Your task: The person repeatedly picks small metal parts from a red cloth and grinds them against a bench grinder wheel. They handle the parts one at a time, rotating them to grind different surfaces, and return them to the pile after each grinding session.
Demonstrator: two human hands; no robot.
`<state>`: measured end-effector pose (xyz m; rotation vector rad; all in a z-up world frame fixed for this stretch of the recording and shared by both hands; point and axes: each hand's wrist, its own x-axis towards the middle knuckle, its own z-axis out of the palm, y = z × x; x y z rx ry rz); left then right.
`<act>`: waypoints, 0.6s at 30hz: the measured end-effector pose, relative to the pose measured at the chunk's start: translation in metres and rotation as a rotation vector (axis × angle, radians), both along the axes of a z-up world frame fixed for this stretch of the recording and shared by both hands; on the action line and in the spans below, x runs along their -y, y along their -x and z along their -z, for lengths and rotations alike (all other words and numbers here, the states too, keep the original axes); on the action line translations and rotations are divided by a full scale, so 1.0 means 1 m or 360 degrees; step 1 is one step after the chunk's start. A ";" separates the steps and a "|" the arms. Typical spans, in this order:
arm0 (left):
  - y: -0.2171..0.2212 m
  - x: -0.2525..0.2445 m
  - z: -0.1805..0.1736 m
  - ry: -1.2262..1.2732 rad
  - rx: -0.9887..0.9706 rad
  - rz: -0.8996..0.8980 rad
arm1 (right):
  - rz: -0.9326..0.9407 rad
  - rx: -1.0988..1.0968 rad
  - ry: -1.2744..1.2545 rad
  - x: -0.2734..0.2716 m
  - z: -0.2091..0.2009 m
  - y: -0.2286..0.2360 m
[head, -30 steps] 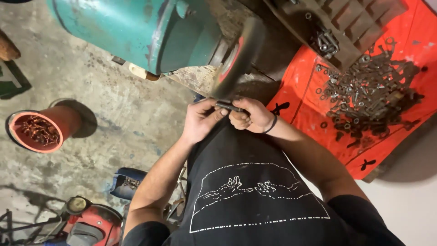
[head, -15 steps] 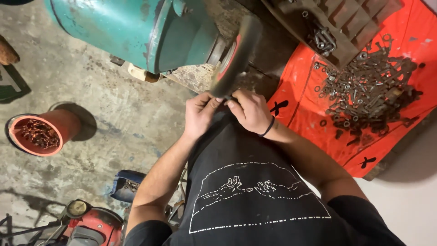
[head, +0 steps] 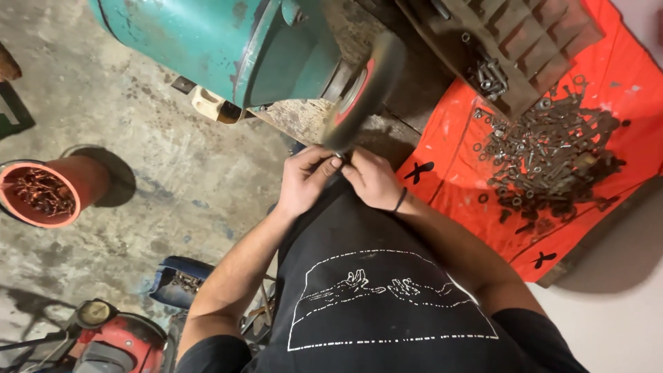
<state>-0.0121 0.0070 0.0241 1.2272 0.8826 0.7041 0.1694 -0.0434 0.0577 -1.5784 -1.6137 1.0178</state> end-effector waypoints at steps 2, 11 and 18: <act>0.001 -0.001 0.001 -0.0085 -0.0021 0.0000 | -0.0042 -0.0007 -0.0045 0.002 0.023 0.005; 0.009 -0.017 -0.013 0.0033 -0.0185 -0.0185 | -0.0014 0.0121 0.0067 -0.003 0.071 0.034; 0.009 -0.015 -0.019 -0.0181 -0.0205 -0.0164 | 0.0033 -0.0116 -0.0029 -0.005 0.051 0.040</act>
